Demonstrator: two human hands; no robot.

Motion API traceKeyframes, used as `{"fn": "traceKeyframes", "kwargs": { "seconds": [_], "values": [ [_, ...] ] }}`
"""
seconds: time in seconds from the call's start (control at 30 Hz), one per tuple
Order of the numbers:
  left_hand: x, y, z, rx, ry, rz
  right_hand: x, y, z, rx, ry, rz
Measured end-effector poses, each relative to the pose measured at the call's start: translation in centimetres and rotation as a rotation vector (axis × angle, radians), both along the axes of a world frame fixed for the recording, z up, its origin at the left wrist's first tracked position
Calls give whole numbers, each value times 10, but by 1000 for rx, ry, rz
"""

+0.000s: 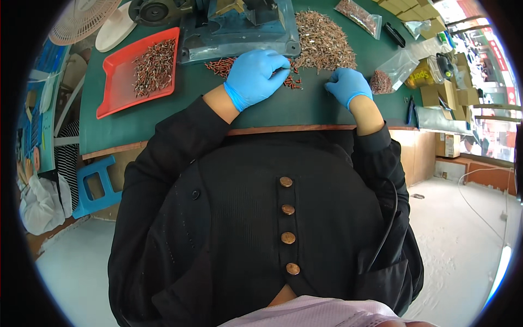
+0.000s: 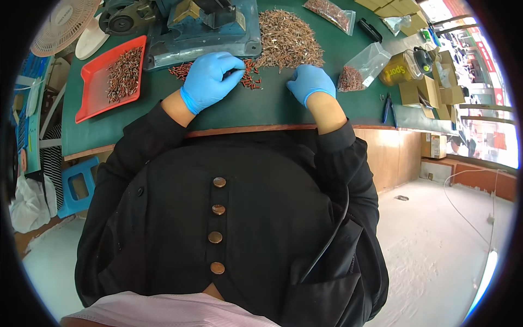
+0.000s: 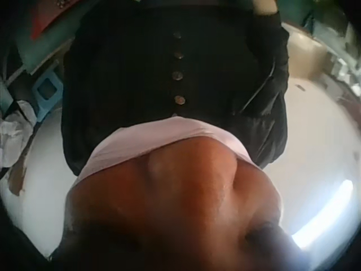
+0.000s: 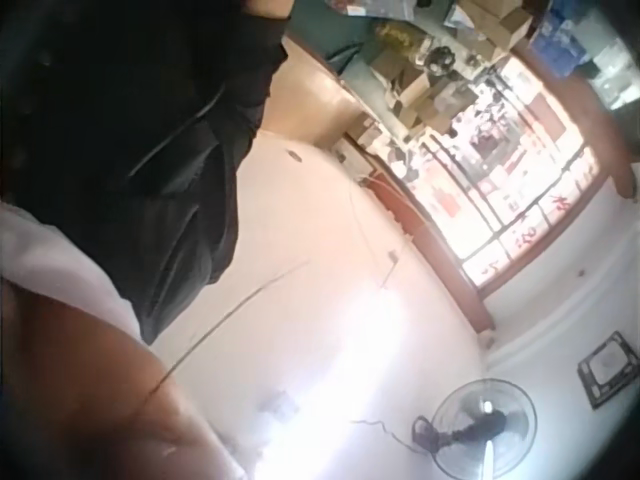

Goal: Manually assembling small electronic terminals using a press machine at a workbench.

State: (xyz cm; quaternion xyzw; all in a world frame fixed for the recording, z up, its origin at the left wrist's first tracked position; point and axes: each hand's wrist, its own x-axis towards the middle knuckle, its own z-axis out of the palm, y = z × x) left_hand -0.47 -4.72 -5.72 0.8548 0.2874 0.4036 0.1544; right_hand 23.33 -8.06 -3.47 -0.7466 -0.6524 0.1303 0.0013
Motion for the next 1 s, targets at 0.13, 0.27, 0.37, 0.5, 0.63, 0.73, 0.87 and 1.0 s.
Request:
{"fn": "traceKeyframes", "kwargs": {
  "seconds": [0.13,0.27,0.37,0.5,0.63,0.73,0.87,1.0],
  "values": [
    [9,8,-3,-30,16,4,12,8,-12,38,-32,76],
    [14,12,-4,-49,41,14,27,16,-9,-52,181,31],
    [20,12,-5,-43,36,-19,33,18,-10,38,296,28],
    [27,16,-9,-27,25,-48,31,17,-8,37,219,102],
    [28,20,-11,-65,31,-51,34,22,-16,123,114,166],
    [29,25,-12,-66,39,-46,49,23,-10,139,302,136],
    [35,29,-14,-76,49,-55,50,16,-8,44,247,58],
    [37,31,-15,-106,71,-46,29,17,-13,25,155,-42]
  ]
}}
